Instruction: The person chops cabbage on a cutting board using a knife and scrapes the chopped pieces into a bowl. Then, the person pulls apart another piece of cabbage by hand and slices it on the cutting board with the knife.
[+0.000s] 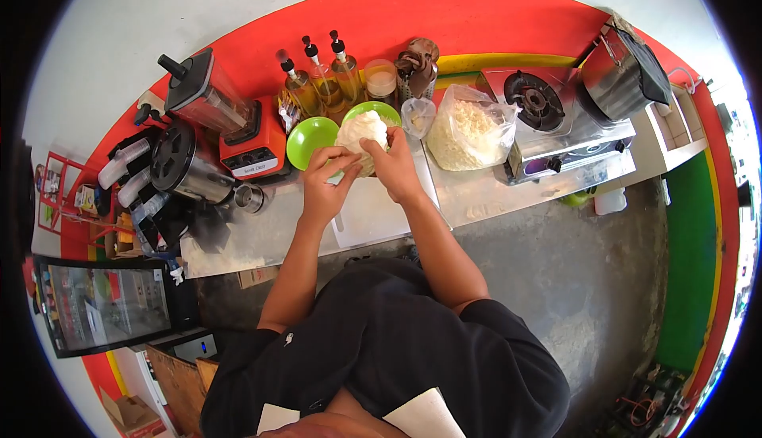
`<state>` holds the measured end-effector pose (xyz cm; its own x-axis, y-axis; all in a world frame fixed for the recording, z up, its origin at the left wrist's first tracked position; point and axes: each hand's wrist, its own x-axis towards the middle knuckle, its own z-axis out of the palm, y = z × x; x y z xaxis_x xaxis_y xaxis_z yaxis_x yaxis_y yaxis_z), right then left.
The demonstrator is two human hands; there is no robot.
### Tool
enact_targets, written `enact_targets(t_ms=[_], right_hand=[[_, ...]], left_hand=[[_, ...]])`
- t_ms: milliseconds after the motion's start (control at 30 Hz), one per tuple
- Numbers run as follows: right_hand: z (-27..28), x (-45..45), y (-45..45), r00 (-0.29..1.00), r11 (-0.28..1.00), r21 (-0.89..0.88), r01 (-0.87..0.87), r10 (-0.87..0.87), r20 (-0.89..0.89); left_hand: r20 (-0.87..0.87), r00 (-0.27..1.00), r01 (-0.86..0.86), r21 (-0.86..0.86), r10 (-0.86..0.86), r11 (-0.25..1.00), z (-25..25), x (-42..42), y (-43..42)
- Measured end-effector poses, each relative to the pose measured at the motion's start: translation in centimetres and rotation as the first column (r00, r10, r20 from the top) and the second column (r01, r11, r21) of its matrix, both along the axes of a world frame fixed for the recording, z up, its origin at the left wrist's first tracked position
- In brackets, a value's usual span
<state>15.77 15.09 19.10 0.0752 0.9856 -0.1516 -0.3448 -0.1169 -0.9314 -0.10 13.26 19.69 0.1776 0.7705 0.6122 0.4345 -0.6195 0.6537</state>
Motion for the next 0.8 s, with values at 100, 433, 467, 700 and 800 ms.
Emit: enact_targets(t_ms=[100, 433, 467, 700, 800], right_hand=[[-0.8, 0.4, 0.3, 0.990, 0.999, 0.042, -0.001, -0.005, 0.141], [-1.9, 0.5, 0.1, 0.973, 0.996, -0.002, 0.093, -0.090, 0.214], [-2.2, 0.4, 0.1, 0.959, 0.993, 0.031, 0.111, -0.116, 0.259], [-0.3, 0.0, -0.7, 0.973, 0.991, -0.022, 0.129, -0.122, 0.193], [-1.2, 0.0, -0.4, 0.959, 0.988, 0.017, 0.151, -0.151, 0.241]], left_hand=[[-0.045, 0.999, -0.011, -0.019, 0.010, 1.000, 0.2, 0.7, -0.4], [-0.136, 0.991, 0.006, -0.004, -0.007, 1.000, -1.1, 0.6, -0.6], [-0.137, 0.991, 0.011, -0.006, -0.011, 1.000, -1.1, 0.7, -0.6], [-0.116, 0.991, 0.061, -0.029, -0.064, 0.998, -0.5, 1.1, -0.4], [-0.110, 0.993, 0.050, -0.017, -0.052, 0.999, -0.6, 1.3, -0.4]])
